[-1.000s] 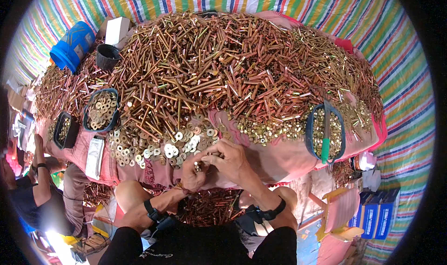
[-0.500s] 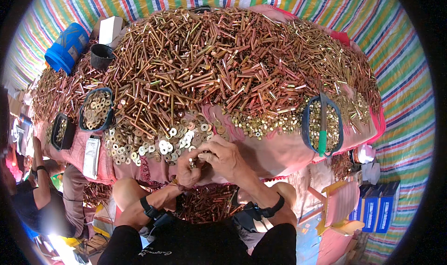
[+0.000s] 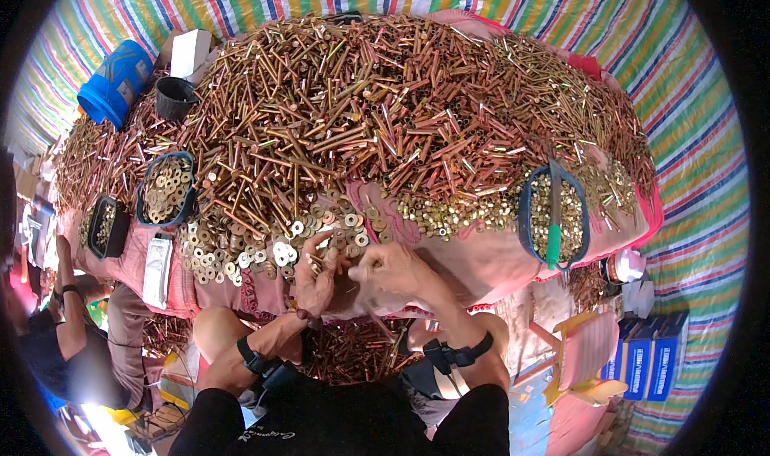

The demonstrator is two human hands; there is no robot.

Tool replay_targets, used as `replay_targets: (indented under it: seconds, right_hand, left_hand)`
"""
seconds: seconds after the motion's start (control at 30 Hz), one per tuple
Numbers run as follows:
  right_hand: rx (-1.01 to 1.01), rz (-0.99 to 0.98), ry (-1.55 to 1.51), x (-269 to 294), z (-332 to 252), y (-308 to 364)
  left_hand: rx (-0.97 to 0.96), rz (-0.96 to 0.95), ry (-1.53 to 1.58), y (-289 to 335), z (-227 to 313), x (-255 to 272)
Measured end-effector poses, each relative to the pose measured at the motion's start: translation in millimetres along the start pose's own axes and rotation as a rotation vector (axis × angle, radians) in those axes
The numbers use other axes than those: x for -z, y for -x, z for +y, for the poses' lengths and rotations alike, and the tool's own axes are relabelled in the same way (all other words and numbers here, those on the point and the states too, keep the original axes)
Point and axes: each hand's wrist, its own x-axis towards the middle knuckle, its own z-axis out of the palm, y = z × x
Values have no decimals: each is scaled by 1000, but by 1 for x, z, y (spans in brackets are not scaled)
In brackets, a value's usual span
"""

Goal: The person sorts through a pile of metal components, sliding washers onto bolts and placing the assembled pieces into a container.

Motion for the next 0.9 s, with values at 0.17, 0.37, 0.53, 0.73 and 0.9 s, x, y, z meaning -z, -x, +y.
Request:
replay_targets:
  seconds: [0.17,0.37,0.53,0.73,0.9]
  right_hand:
    - [440,644,372,-2,2,-38]
    - [373,764,597,-10,-15,-65]
    - [504,773,553,2,-5,-62]
    - [313,133,-301,-1,-28,-13]
    - [347,211,-99,-16,-25,-8]
  left_hand:
    - [-212,-157,-127,7,-13,2]
    - [-373,-105,-251,7,-27,3]
    - [-434,-49,-247,1,-6,-9]
    - [-398,-124,-294,1,-18,0]
    - [-402,-130,-286,2,-16,-5]
